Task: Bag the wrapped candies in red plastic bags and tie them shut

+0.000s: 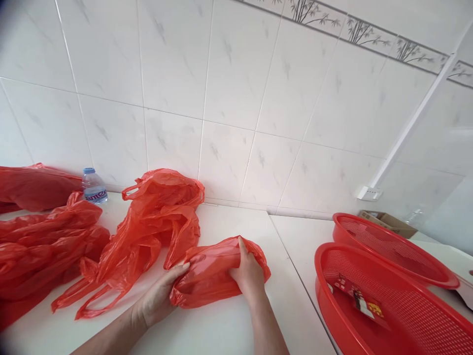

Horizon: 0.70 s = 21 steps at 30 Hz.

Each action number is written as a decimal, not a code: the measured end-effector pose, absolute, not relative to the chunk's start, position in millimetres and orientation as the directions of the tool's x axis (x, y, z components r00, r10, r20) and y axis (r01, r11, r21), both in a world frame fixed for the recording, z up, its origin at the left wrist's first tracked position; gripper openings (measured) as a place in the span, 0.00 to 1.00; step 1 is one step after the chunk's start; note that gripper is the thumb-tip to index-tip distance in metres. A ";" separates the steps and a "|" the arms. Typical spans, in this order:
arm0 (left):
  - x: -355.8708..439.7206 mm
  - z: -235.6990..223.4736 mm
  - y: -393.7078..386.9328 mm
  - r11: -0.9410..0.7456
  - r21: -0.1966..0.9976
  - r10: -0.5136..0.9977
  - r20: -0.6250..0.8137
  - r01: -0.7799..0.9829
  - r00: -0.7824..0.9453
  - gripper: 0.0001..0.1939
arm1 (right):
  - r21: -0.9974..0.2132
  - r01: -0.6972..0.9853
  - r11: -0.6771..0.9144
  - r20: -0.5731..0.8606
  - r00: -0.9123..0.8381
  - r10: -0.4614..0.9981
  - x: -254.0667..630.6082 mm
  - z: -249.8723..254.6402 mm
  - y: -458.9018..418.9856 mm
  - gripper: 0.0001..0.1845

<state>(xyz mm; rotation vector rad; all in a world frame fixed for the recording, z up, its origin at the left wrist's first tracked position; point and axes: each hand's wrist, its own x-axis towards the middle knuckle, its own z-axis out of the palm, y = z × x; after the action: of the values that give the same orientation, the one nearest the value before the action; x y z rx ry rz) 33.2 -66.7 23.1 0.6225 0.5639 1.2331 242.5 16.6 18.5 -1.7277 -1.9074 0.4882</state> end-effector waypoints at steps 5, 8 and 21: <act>26.6 28.2 -66.6 0.121 0.799 0.980 -0.002 -0.589 0.199 0.21 | -0.663 0.720 0.204 0.264 -0.029 0.964 233.8 23.9 12.6 0.30; 26.5 33.3 -68.5 0.087 0.886 0.976 0.015 -0.455 0.216 0.21 | -0.564 0.792 0.234 0.284 -0.079 0.955 226.0 26.6 7.9 0.12; 35.8 11.5 -59.4 0.177 0.752 0.984 -0.158 -0.635 0.087 0.14 | -0.497 0.754 0.431 0.091 -0.448 0.889 224.2 30.6 -13.4 0.33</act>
<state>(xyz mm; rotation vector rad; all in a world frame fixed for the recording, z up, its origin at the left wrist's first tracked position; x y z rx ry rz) 35.8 -59.4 11.5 0.5812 0.7506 1.3115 224.2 -13.4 30.6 -1.4073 -2.3492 0.5574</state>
